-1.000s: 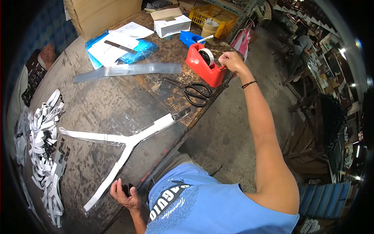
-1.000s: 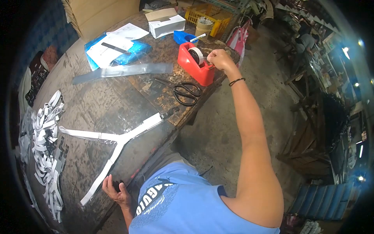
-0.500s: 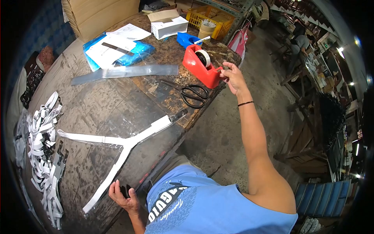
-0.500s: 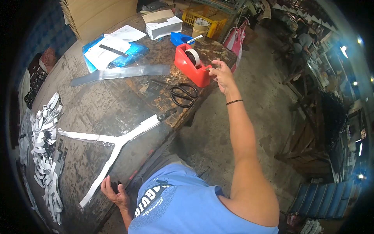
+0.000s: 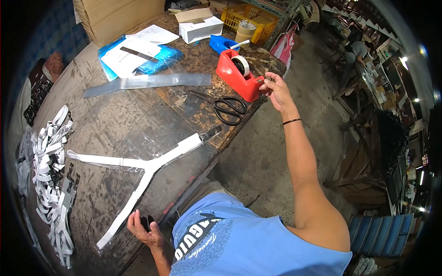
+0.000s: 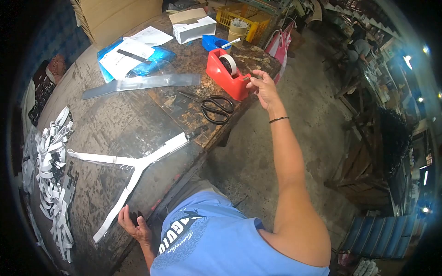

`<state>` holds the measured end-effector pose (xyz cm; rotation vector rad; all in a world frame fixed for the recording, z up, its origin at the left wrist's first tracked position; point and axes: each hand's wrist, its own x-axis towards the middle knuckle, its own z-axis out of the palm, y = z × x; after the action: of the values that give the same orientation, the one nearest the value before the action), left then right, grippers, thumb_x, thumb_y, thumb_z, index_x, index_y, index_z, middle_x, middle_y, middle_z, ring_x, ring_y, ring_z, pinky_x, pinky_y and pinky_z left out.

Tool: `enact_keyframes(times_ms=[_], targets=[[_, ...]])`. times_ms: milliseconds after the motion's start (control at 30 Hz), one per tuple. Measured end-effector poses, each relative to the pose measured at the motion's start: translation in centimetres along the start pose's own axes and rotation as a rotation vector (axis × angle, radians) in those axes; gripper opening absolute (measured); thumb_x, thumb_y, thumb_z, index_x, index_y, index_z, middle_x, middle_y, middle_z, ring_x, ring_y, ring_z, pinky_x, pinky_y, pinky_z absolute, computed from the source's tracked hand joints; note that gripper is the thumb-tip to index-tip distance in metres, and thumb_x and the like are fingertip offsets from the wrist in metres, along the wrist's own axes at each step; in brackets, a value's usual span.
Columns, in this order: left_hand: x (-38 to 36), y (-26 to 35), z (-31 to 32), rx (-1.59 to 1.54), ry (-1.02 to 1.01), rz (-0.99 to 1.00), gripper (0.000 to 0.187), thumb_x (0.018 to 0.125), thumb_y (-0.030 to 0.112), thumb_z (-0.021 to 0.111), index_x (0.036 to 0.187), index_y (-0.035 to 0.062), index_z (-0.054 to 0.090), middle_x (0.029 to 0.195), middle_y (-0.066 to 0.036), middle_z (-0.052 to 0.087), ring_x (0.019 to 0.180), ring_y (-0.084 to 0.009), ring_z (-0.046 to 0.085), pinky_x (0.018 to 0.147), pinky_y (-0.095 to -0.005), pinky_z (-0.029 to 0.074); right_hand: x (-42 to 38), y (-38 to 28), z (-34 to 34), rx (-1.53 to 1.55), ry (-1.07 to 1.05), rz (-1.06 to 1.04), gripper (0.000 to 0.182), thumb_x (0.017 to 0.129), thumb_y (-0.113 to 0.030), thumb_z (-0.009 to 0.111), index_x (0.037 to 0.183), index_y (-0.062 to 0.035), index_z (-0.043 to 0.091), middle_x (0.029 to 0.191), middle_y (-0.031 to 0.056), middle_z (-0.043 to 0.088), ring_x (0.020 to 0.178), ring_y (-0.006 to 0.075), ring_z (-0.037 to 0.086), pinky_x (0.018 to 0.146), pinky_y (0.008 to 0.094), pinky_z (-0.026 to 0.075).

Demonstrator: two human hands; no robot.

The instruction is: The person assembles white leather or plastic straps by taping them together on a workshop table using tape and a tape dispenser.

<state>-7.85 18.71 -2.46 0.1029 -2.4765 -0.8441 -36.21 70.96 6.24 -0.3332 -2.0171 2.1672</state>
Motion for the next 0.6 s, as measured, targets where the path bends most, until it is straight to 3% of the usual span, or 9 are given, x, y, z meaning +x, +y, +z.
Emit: enact_keyframes(times_ms=[333,400,600], targets=[[0.1,0.1,-0.1,-0.016,-0.002,0.004,0.066,0.094,0.054,0.054,0.131,-0.0008,0.054,0.124,-0.019,0.049,0.116,-0.0347,0.047,0.097,-0.0467,0.038,-0.1,1.0,0.1,0.048,0.015,-0.063,0.05,0.087,-0.008,0.063,0.131,-0.0037,0.042,0.08,0.0026,0.062,0.083,0.0147,0.061,0.071,0.0287,0.043],[0.0,0.1,-0.1,-0.026,0.0,0.007,0.066,0.094,0.054,0.054,0.132,-0.0008,0.054,0.124,-0.019,0.049,0.116,-0.0347,0.047,0.098,-0.0466,0.038,-0.1,1.3,-0.2,0.058,-0.001,-0.088,0.053,0.085,-0.009,0.065,0.133,-0.0071,0.043,0.08,0.0011,0.064,0.086,0.0155,0.062,0.077,0.0338,0.037],[0.0,0.1,0.0,-0.038,0.008,-0.007,0.069,0.093,0.056,0.054,0.132,-0.0006,0.053,0.124,-0.019,0.049,0.116,-0.0348,0.047,0.098,-0.0464,0.038,-0.4,1.4,0.4,0.03,0.051,-0.1,0.053,0.085,-0.009,0.066,0.132,-0.005,0.043,0.079,0.0019,0.063,0.082,0.0151,0.061,0.076,0.0318,0.042]])
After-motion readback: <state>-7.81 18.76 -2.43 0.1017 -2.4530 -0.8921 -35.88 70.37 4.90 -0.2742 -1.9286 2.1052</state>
